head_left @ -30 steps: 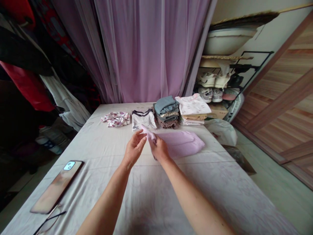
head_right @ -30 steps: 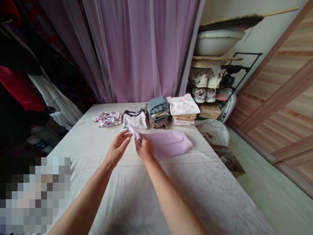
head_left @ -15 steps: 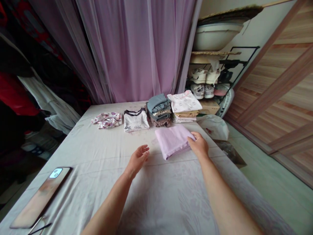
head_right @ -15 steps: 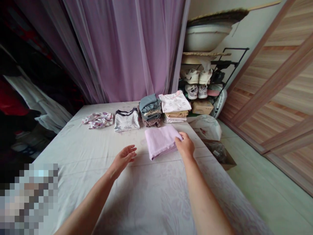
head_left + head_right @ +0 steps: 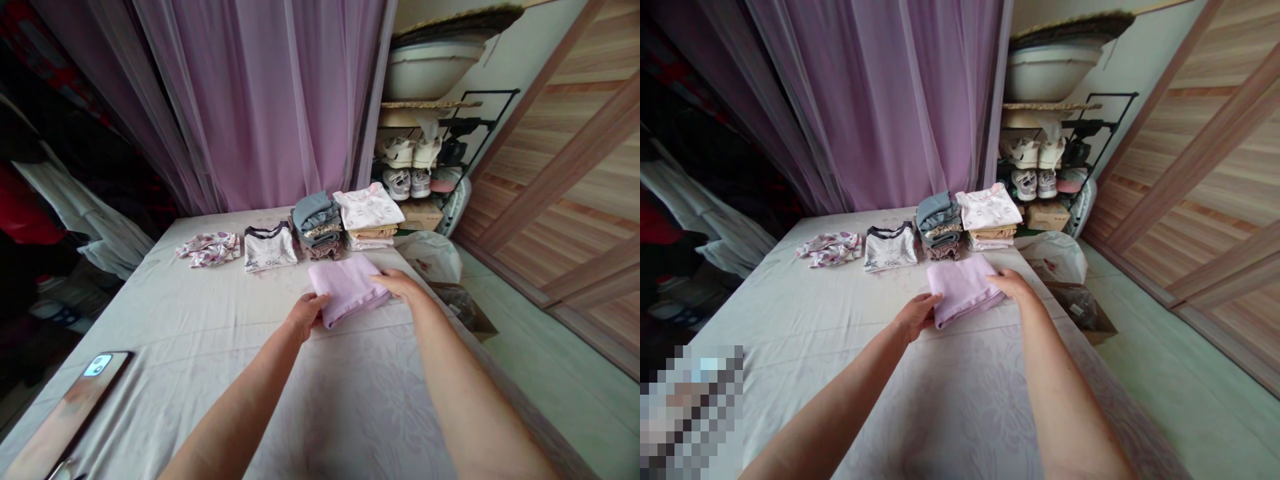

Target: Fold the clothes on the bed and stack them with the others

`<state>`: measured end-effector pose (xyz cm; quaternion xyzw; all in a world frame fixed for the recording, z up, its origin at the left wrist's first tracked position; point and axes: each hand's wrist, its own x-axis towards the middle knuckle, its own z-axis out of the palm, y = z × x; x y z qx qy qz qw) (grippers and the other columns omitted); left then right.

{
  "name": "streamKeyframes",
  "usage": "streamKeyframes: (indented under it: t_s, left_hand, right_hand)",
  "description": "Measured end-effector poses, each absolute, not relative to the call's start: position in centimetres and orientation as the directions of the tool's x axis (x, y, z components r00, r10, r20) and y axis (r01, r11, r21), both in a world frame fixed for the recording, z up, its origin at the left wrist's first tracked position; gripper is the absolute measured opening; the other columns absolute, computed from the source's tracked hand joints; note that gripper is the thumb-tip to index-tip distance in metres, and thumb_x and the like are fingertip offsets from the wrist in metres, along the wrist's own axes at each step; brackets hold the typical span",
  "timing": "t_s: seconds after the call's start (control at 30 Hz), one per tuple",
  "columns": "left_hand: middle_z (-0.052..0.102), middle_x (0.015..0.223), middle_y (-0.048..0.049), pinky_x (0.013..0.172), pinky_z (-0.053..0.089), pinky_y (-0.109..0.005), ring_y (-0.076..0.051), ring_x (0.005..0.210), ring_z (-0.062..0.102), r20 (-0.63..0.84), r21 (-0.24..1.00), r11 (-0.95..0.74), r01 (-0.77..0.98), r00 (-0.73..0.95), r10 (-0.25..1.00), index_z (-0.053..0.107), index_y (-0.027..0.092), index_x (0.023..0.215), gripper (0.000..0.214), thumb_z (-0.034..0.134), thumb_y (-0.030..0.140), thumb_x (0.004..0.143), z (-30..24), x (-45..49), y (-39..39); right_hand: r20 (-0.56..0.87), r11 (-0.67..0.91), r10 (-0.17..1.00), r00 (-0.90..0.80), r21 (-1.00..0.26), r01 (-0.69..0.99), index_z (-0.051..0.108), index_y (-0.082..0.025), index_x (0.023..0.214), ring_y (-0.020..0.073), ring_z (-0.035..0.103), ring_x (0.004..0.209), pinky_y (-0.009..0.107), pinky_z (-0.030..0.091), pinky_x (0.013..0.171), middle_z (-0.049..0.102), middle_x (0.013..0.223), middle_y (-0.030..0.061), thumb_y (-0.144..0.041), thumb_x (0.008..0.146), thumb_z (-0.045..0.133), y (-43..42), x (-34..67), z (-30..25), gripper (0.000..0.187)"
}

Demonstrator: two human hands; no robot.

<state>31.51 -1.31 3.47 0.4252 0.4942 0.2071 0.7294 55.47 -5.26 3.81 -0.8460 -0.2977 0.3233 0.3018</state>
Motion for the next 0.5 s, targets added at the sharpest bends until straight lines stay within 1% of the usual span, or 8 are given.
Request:
streamKeyframes:
  t_s: [0.07, 0.17, 0.23, 0.3, 0.33, 0.4, 0.47, 0.5]
  left_hand:
    - [0.066, 0.094, -0.0063, 0.057, 0.048, -0.019, -0.011, 0.068, 0.060, -0.511, 0.857, 0.495, 0.143, 0.365, 0.778, 0.050, 0.013, 0.128, 0.047, 0.060, 0.011, 0.082, 3.4, 32.0, -1.2]
    - [0.065, 0.096, -0.0053, 0.054, 0.043, -0.017, -0.009, 0.064, 0.057, -0.454, 0.891, 0.421, 0.171, 0.293, 0.842, 0.037, 0.016, 0.143, 0.071, 0.058, 0.003, 0.076, 3.5, 30.4, 0.3]
    - [0.065, 0.095, -0.0044, 0.057, 0.045, -0.016, -0.008, 0.066, 0.059, -0.405, 0.910, 0.358, 0.207, 0.271, 0.873, 0.036, 0.018, 0.145, 0.073, 0.056, 0.004, 0.076, 3.5, 27.6, 2.0]
    - [0.066, 0.093, -0.0042, 0.061, 0.049, -0.020, -0.012, 0.070, 0.062, -0.302, 0.895, 0.158, 0.418, 0.306, 0.903, 0.040, 0.019, 0.143, 0.067, 0.054, 0.008, 0.078, 3.3, 24.2, 3.8]
    - [0.068, 0.095, -0.0052, 0.067, 0.052, -0.024, -0.014, 0.075, 0.064, -0.271, 0.842, 0.064, 0.535, 0.317, 0.909, 0.042, 0.019, 0.142, 0.066, 0.054, 0.009, 0.078, 3.1, 22.7, 4.5]
    - [0.068, 0.111, -0.0099, 0.083, 0.054, -0.033, -0.020, 0.093, 0.067, -0.153, 0.682, -0.135, 0.719, 0.320, 0.935, 0.049, 0.019, 0.137, 0.062, 0.054, 0.007, 0.077, 2.7, 20.4, 5.4]
    - [0.060, 0.132, -0.0142, 0.101, 0.047, -0.040, -0.025, 0.116, 0.060, 0.011, 0.519, -0.313, 0.796, 0.360, 0.933, 0.054, 0.017, 0.133, 0.057, 0.054, 0.006, 0.077, 2.6, 20.0, 5.4]
    - [0.055, 0.139, -0.0148, 0.107, 0.042, -0.041, -0.026, 0.125, 0.055, 0.082, 0.456, -0.392, 0.799, 0.401, 0.913, 0.056, 0.017, 0.131, 0.054, 0.053, 0.006, 0.078, 2.5, 20.4, 5.2]
  right_hand:
    - [-0.405, -0.632, 0.705, 0.582, -0.731, 0.257, 0.064, -0.013, 0.119, 0.0214, 0.067, 0.087, 0.025, 0.048, 0.063, 0.072, 0.106, 0.0104, -0.032, 0.073, 0.070, -5.7, 54.6, 4.8, 0.051]
    - [-0.404, -0.595, 0.743, 0.533, -0.763, 0.252, 0.048, -0.017, 0.140, 0.0183, 0.067, 0.085, 0.022, 0.046, 0.059, 0.070, 0.115, 0.0107, -0.031, 0.074, 0.069, -6.8, 52.9, 5.7, 0.071]
    - [-0.447, -0.596, 0.778, 0.442, -0.747, 0.294, 0.032, -0.017, 0.150, 0.0175, 0.067, 0.081, 0.022, 0.047, 0.059, 0.071, 0.111, 0.0107, -0.032, 0.074, 0.070, -7.6, 51.7, 5.7, 0.086]
    - [-0.471, -0.600, 0.798, 0.376, -0.679, 0.423, 0.029, -0.016, 0.151, 0.0181, 0.068, 0.077, 0.024, 0.048, 0.062, 0.073, 0.101, 0.0091, -0.035, 0.073, 0.072, -8.1, 50.4, 5.6, 0.091]
    - [-0.447, -0.585, 0.811, 0.378, -0.628, 0.513, 0.035, -0.016, 0.149, 0.0192, 0.068, 0.078, 0.026, 0.049, 0.064, 0.074, 0.097, 0.0083, -0.037, 0.074, 0.072, -8.1, 49.6, 5.7, 0.086]
    - [-0.307, -0.520, 0.854, 0.420, -0.515, 0.681, 0.050, -0.019, 0.139, 0.0219, 0.069, 0.086, 0.029, 0.050, 0.073, 0.074, 0.096, 0.0077, -0.039, 0.078, 0.067, -7.7, 47.8, 6.3, 0.066]
    - [-0.082, -0.406, 0.907, 0.414, -0.437, 0.803, 0.060, -0.021, 0.129, 0.0231, 0.067, 0.099, 0.031, 0.048, 0.084, 0.073, 0.105, 0.0082, -0.036, 0.086, 0.057, -6.5, 45.5, 7.3, 0.046]
    - [0.028, -0.320, 0.931, 0.364, -0.418, 0.850, 0.061, -0.021, 0.127, 0.0227, 0.065, 0.105, 0.032, 0.047, 0.089, 0.071, 0.112, 0.0085, -0.032, 0.089, 0.052, -5.7, 44.3, 7.8, 0.041]
